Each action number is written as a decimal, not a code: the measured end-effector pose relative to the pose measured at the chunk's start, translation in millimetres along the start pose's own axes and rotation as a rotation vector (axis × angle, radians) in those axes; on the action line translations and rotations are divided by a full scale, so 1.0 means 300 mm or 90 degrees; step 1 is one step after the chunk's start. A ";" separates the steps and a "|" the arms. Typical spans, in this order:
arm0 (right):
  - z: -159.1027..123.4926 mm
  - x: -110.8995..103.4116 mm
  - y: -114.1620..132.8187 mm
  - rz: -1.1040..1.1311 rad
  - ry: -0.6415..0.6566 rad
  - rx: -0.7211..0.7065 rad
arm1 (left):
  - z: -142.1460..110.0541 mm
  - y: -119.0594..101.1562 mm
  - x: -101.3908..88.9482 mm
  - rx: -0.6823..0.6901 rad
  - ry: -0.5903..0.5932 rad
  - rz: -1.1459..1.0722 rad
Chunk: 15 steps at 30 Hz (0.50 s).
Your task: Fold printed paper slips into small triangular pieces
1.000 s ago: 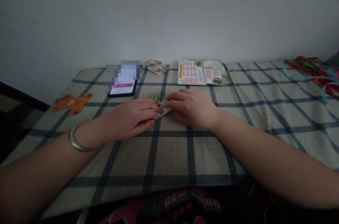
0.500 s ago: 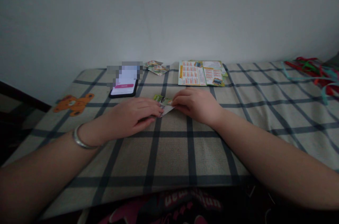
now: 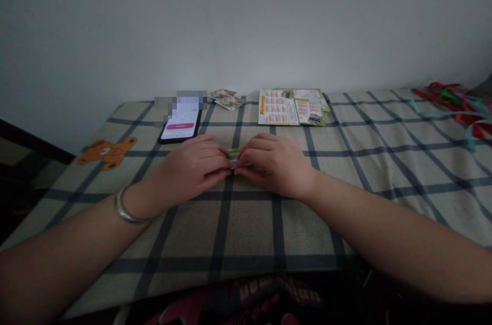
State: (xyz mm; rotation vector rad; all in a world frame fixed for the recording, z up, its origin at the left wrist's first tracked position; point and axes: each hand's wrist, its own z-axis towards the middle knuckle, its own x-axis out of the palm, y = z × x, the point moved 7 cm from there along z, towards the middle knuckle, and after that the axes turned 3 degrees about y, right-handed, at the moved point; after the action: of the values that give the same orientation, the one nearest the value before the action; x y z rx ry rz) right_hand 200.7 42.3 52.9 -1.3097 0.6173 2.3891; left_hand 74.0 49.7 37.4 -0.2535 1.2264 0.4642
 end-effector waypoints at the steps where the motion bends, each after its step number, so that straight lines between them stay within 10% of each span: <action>1: 0.002 0.001 -0.003 0.000 0.004 0.007 | 0.001 -0.002 -0.002 -0.001 -0.005 0.006; 15: 0.000 0.036 -0.084 0.013 0.041 0.061 | -0.004 0.036 -0.020 -0.072 -0.082 -0.089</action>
State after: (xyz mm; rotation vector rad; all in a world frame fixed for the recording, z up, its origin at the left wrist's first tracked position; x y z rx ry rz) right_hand 207.6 64.7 38.4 -1.3510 0.7567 2.3100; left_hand 66.4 57.4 43.2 -0.3969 1.0503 0.4219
